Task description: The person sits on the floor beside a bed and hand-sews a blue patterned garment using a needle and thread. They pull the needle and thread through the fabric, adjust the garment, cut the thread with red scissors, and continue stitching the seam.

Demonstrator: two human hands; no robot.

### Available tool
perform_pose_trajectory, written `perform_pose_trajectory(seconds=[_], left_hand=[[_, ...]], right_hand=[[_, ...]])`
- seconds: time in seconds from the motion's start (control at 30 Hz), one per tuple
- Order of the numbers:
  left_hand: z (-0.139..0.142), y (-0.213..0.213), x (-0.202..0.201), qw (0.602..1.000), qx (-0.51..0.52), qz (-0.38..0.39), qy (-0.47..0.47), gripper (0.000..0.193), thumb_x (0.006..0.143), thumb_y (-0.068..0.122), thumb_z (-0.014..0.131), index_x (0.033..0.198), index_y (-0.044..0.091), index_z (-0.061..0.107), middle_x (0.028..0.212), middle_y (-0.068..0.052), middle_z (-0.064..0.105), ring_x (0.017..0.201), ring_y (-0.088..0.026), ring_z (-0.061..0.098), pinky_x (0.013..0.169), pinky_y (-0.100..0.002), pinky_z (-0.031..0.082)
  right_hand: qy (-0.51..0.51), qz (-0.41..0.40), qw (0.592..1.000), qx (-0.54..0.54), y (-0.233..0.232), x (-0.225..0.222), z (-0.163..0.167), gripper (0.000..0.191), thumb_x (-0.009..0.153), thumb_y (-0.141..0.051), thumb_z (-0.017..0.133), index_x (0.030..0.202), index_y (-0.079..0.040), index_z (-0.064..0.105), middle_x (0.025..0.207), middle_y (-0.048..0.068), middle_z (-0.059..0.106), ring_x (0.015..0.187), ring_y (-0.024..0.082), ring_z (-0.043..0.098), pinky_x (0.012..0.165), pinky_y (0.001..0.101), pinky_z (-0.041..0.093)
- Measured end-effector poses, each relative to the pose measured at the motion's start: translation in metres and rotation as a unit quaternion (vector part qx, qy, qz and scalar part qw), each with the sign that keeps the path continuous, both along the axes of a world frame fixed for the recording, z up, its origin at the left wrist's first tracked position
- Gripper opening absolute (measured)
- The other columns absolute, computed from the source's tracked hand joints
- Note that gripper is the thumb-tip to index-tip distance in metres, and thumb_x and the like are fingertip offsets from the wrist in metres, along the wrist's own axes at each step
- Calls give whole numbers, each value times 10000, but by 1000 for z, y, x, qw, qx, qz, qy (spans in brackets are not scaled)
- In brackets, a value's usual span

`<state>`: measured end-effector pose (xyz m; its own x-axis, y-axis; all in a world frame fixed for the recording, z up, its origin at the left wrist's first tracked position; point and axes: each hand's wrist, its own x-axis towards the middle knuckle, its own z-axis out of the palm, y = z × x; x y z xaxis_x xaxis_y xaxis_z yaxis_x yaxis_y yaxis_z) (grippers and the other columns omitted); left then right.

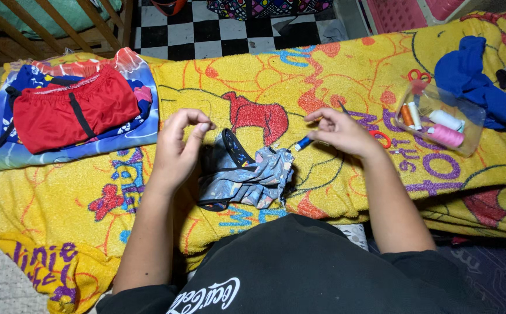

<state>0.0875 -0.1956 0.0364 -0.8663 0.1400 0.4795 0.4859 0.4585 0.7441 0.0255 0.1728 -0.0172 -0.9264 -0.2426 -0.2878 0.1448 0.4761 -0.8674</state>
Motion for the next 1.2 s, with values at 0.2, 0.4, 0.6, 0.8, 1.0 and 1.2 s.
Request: perform_pose_trajectory(seconds=[0.2, 0.4, 0.6, 0.8, 1.0, 1.2], left_hand=[[5, -2, 4, 988, -122, 38, 88, 68, 995, 33, 654, 1032, 69, 611, 966, -49, 685, 994, -243, 657, 1157, -498, 343], [18, 1, 12, 962, -217, 81, 147, 193, 908, -32, 672, 1046, 96, 631, 957, -30, 670, 986, -235, 649, 1201, -505, 298], [28, 13, 14, 918, -306, 113, 227, 145, 962, 14, 667, 1059, 121, 665, 972, -6, 667, 960, -197, 633, 1215, -505, 280], [34, 5, 15, 896, -344, 134, 247, 131, 990, 55, 671, 1097, 130, 678, 1003, 4, 666, 968, -182, 625, 1226, -492, 276], [21, -14, 16, 900, -358, 148, 200, 140, 982, 39, 665, 1080, 139, 681, 949, 1, 647, 951, -190, 625, 1234, -487, 273], [6, -39, 21, 905, -350, 180, 165, 129, 1015, 12, 677, 1087, 119, 664, 1013, -14, 673, 1017, -198, 632, 1274, -505, 248]], right_hand=[[-1, 10, 1000, 7, -17, 4, 5, 448, 861, -300, 794, 1206, -35, 686, 829, -24, 634, 769, 63, 581, 686, 230, 478], [87, -38, 958, 269, -27, 36, 31, 762, 652, -484, 902, 1248, -95, 628, 1097, 149, 696, 996, 244, 654, 860, 390, 520], [134, -41, 931, 338, -39, 53, 18, 692, 726, -487, 846, 1215, -58, 612, 1244, 193, 664, 1155, 359, 640, 962, 481, 510], [232, -31, 936, 264, -15, 46, 7, 622, 776, -163, 804, 1342, -48, 573, 1213, 224, 652, 1078, 338, 634, 914, 453, 515], [-8, -24, 990, -136, 21, 33, -1, 427, 880, -125, 744, 1282, -36, 631, 963, 67, 653, 761, 78, 601, 676, 232, 519], [126, -252, 955, -94, 53, 33, -29, 279, 963, -160, 707, 1198, -30, 633, 1004, 31, 680, 740, 61, 637, 618, 225, 515]])
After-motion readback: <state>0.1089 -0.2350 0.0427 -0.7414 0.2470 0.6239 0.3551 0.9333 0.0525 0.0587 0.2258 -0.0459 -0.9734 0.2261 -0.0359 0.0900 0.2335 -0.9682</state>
